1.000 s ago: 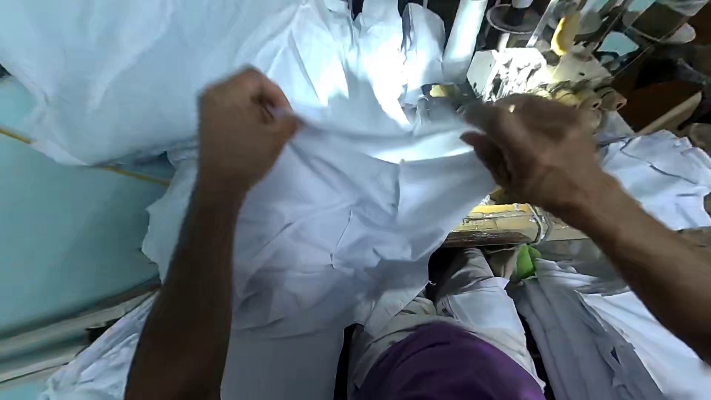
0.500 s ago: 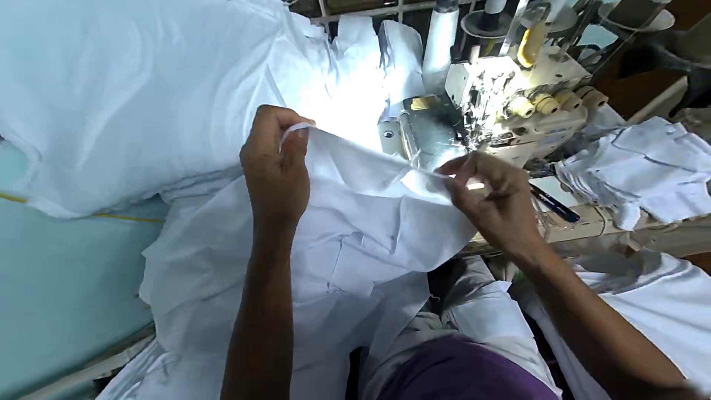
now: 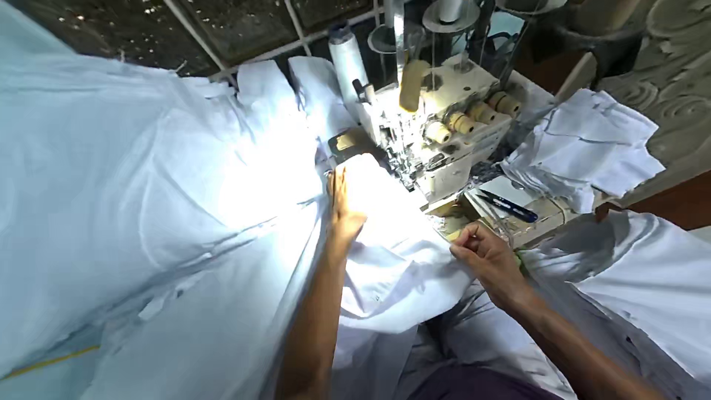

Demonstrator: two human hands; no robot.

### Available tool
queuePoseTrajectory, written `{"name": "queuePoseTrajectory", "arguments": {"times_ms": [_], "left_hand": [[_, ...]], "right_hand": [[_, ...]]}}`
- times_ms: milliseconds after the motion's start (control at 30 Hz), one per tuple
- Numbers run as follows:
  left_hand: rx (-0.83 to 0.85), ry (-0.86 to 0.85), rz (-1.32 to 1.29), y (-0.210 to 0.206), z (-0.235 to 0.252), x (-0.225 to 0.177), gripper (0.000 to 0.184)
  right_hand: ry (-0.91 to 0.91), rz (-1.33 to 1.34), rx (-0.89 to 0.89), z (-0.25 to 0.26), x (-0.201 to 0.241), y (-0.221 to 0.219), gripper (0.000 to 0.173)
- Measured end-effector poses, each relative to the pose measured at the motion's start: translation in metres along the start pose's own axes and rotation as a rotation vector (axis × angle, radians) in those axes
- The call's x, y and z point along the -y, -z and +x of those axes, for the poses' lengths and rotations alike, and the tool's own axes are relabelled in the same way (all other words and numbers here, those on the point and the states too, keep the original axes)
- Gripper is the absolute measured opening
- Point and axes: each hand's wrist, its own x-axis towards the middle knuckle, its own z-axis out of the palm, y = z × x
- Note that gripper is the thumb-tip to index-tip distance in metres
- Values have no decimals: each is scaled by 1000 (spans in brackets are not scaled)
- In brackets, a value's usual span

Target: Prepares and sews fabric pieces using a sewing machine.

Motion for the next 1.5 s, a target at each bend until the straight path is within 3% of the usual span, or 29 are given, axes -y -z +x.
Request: {"name": "queuePoseTrajectory", "arguments": {"times_ms": [133, 233, 333, 433, 533, 633, 767, 933, 1033, 1167, 1367, 1500], "left_hand": [[18, -21, -2, -6, 31, -3, 21], [117, 135, 44, -7, 58, -14, 20], [118, 169, 75, -13, 65, -12, 22], [115, 112, 190, -13, 60, -13, 25], [58, 32, 234, -13, 51, -4, 32], [-45, -71, 204, 3, 25, 3, 36], [-90, -68, 80, 46, -33, 11, 37], [-76, -48, -292, 66, -116, 29, 27], [-64, -107, -375, 76, -144, 23, 24], [-60, -123, -371, 77, -170, 17, 20], [19, -78, -354, 61, -193, -1, 18], [53, -39, -379, 45, -201, -10, 18]], "right_hand": [[-18, 16, -14, 1, -1, -1, 8], [20, 7, -41, 10, -1, -4, 7], [43, -25, -58, 12, -2, -5, 7], [109, -241, -36, 8, -3, -1, 3], [202, -536, 15, 1, 5, 11, 18], [320, -649, 38, -14, 8, 38, 26], [415, -717, 39, -44, -14, 79, 13], [5, -935, 485, -85, -94, 83, 18], [37, -1046, 613, -98, -131, 63, 29], [60, -1018, 838, -91, -128, 43, 32], [217, -972, 690, -94, -128, 51, 38], [47, -1117, 813, -97, -116, 45, 25]]}}
